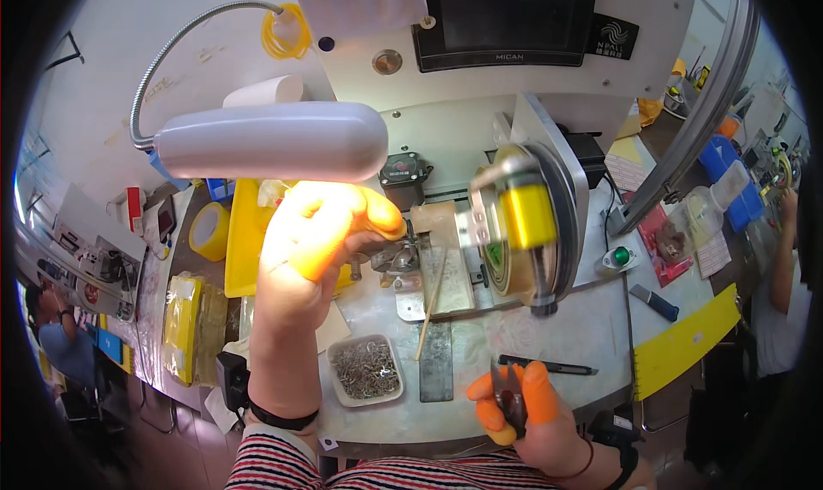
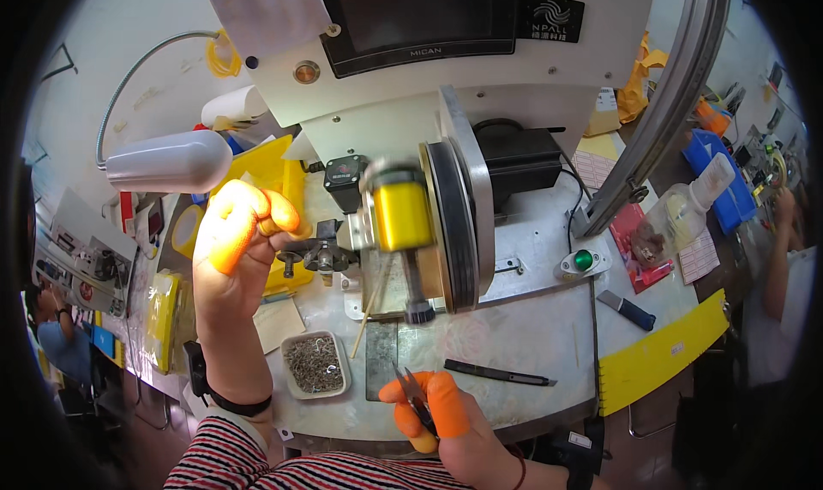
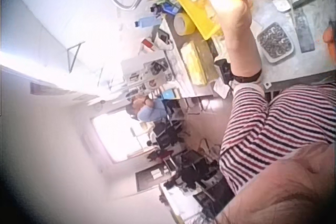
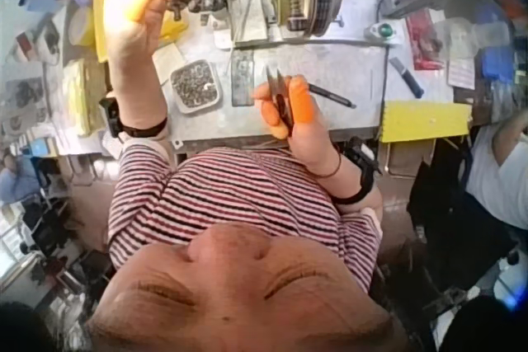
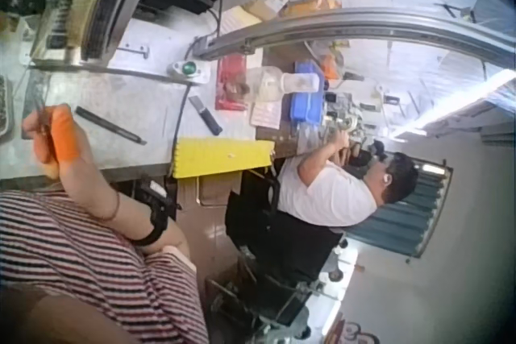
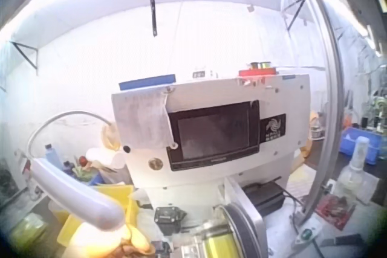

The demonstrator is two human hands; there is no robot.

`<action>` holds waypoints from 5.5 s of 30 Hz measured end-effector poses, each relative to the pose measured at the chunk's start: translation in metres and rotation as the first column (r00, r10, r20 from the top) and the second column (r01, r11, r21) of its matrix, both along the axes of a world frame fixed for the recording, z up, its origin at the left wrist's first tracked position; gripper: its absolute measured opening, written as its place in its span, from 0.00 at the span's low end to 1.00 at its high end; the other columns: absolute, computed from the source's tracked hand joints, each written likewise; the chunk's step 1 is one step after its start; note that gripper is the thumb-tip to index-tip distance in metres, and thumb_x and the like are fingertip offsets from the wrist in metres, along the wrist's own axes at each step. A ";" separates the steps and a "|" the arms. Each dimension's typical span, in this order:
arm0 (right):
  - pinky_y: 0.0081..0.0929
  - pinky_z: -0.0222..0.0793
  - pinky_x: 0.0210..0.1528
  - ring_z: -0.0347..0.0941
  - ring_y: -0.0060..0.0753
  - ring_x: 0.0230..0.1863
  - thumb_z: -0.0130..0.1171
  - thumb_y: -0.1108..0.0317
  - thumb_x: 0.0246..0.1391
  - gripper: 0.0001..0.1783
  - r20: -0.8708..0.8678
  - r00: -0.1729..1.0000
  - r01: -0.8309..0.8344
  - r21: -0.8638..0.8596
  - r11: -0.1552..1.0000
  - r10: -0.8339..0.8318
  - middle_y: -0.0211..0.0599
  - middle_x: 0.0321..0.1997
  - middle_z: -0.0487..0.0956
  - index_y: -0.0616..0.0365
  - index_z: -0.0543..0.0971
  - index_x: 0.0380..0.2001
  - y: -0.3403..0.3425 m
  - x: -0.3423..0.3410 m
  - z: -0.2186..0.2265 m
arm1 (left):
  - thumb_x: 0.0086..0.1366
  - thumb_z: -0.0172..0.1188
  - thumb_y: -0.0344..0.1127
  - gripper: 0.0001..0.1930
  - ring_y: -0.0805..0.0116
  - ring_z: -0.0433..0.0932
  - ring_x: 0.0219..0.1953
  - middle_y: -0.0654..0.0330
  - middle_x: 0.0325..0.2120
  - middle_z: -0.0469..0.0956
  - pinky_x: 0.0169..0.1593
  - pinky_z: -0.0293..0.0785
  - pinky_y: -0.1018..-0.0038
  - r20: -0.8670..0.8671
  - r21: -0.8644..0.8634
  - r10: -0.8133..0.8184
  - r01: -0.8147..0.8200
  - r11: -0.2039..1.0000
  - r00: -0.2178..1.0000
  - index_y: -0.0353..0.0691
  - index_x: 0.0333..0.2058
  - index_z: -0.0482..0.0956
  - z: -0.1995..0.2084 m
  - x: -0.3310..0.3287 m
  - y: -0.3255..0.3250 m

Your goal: Assembling small metal and electronic components using various hand tools and specialized machinery.

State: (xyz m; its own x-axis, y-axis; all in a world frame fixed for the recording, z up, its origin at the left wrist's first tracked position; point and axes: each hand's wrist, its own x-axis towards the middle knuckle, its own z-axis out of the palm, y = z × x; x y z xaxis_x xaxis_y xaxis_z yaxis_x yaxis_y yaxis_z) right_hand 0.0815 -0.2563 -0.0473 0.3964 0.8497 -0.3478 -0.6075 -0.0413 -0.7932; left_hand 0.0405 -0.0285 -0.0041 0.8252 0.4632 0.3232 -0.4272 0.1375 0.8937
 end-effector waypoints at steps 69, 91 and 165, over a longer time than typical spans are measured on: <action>0.25 0.65 0.20 0.70 0.33 0.17 0.56 0.63 0.41 0.12 0.971 0.076 0.072 -0.233 0.970 0.227 0.36 0.17 0.73 0.62 0.74 0.26 -0.023 0.017 -0.058 | 0.58 0.49 0.35 0.21 0.59 0.64 0.52 0.48 0.48 0.66 0.54 0.57 0.71 -0.288 0.955 0.724 0.137 0.261 0.626 0.36 0.50 0.62 0.002 -0.032 0.153; 0.30 0.62 0.29 0.69 0.42 0.24 0.51 0.65 0.46 0.12 0.965 0.243 0.123 -0.129 0.984 0.096 0.44 0.23 0.73 0.65 0.72 0.28 -0.031 0.017 -0.068 | 0.52 0.52 0.26 0.18 0.59 0.62 0.52 0.52 0.51 0.62 0.54 0.56 0.72 -0.209 0.945 0.926 -0.178 0.274 0.314 0.40 0.44 0.69 -0.005 -0.259 0.112; 0.22 0.62 0.30 0.64 0.31 0.24 0.51 0.75 0.48 0.08 0.577 0.762 -0.031 0.487 0.873 -0.295 0.36 0.24 0.67 0.62 0.65 0.32 0.069 0.020 -0.011 | 0.47 0.57 0.31 0.07 0.61 0.64 0.29 0.57 0.24 0.65 0.36 0.60 0.66 0.155 0.936 0.323 -0.243 0.254 0.933 0.40 0.26 0.70 -0.036 -0.040 -0.022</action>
